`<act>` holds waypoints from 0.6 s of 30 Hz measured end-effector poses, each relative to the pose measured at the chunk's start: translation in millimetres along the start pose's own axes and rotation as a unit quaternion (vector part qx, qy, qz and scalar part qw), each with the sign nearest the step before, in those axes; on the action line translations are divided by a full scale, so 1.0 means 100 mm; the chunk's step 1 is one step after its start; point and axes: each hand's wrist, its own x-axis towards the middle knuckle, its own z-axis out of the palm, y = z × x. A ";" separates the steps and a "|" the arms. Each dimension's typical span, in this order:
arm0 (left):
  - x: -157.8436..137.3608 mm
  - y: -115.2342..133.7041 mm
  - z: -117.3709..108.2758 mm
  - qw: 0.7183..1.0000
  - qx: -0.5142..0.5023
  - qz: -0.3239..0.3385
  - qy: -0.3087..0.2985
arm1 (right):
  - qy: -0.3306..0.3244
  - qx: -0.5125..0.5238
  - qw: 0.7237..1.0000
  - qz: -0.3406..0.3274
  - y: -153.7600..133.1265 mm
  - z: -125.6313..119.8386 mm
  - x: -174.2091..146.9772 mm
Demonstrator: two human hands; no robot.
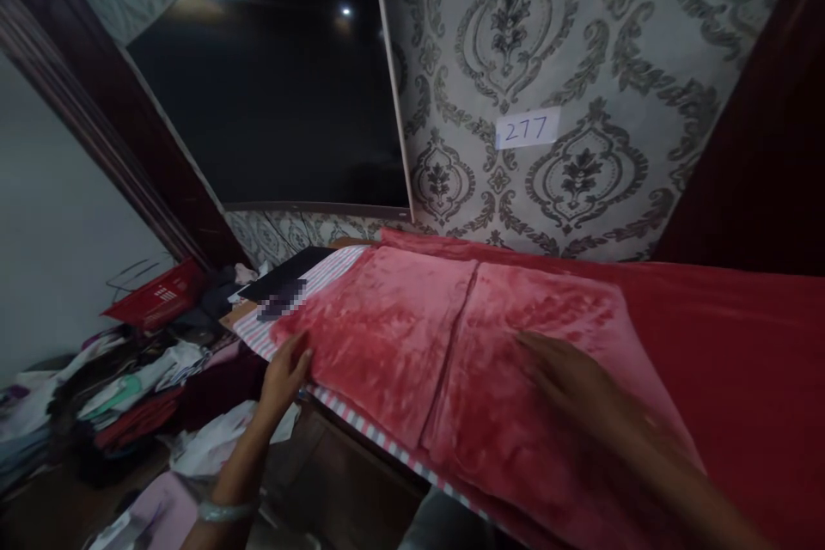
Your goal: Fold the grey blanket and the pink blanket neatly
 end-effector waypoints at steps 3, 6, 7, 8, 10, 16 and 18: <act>-0.08 -0.15 -0.08 0.999 -0.039 0.018 -0.018 | -0.030 0.027 0.999 -0.021 -0.11 0.20 0.59; -0.19 -0.25 -0.18 0.995 -0.060 0.055 -0.063 | -0.080 0.063 0.995 -0.001 -0.23 0.36 1.16; -0.22 -0.27 -0.20 0.993 -0.061 0.064 -0.079 | -0.098 0.070 0.993 0.014 -0.28 0.41 1.34; -0.25 -0.28 -0.22 0.991 -0.060 0.071 -0.092 | -0.113 0.075 0.990 0.030 -0.32 0.47 1.50; -0.28 -0.31 -0.23 0.990 -0.051 0.084 -0.097 | -0.131 0.081 0.987 0.052 -0.40 0.61 1.81; -0.31 -0.41 -0.06 0.994 0.012 0.106 -0.033 | -0.142 0.076 0.985 0.057 -0.55 1.19 2.54; -0.32 -0.43 -0.01 0.993 0.015 0.118 -0.011 | -0.149 0.073 0.985 0.050 -0.55 1.35 2.72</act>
